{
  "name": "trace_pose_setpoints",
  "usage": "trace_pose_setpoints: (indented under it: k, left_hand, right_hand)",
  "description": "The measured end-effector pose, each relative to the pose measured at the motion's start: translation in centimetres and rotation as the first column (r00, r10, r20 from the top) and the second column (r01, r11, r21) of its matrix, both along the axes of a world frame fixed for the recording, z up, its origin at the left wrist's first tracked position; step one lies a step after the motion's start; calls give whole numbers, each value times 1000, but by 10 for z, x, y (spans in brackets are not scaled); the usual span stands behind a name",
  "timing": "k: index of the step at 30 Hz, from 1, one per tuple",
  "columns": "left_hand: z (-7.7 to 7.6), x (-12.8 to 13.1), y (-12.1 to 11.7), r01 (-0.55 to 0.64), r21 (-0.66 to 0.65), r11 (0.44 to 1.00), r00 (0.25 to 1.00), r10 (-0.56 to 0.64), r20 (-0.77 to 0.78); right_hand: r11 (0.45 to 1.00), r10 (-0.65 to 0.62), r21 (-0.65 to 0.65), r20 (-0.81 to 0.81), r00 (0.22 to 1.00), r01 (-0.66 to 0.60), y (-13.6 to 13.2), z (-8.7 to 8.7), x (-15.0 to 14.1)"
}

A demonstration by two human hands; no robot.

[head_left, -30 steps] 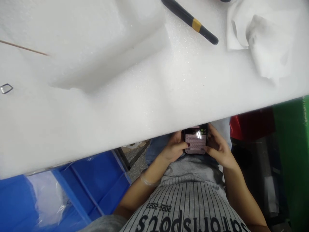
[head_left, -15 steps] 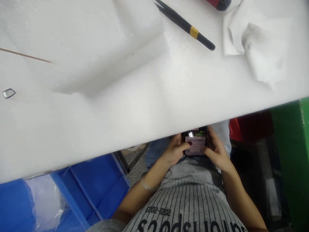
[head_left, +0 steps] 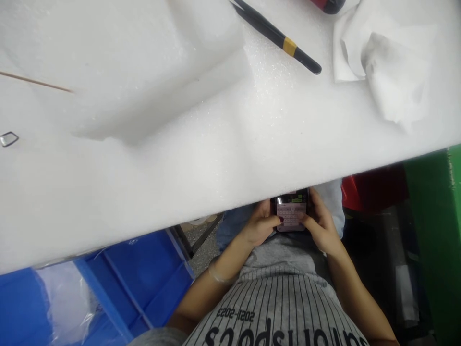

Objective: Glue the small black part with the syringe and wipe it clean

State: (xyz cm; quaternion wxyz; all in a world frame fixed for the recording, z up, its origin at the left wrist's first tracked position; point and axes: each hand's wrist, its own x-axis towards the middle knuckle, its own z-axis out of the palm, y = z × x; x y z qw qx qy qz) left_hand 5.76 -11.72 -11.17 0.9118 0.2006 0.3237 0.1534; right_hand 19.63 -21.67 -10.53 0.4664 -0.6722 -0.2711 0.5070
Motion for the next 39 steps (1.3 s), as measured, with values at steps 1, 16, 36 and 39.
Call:
trace_pose_setpoints:
  k: [1, 16, 36, 39]
  left_hand:
    - [0, 0, 0, 6, 0, 1000, 1000, -6, -4]
    - [-1, -2, 0, 1, -40, 999, 999, -3, -49]
    - [-3, -1, 1, -29, -61, 998, 999, 28, -23]
    - [-1, 0, 2, -39, -73, 997, 999, 39, -7]
  right_hand:
    - [1000, 1, 0, -13, 1000, -1, -1, -1, 1]
    - [999, 35, 43, -194, 980, -27, -1, 6, 11]
    - [987, 155, 80, -220, 963, -141, -8, 3, 19]
    - [986, 168, 62, -214, 962, -158, -6, 5, 21]
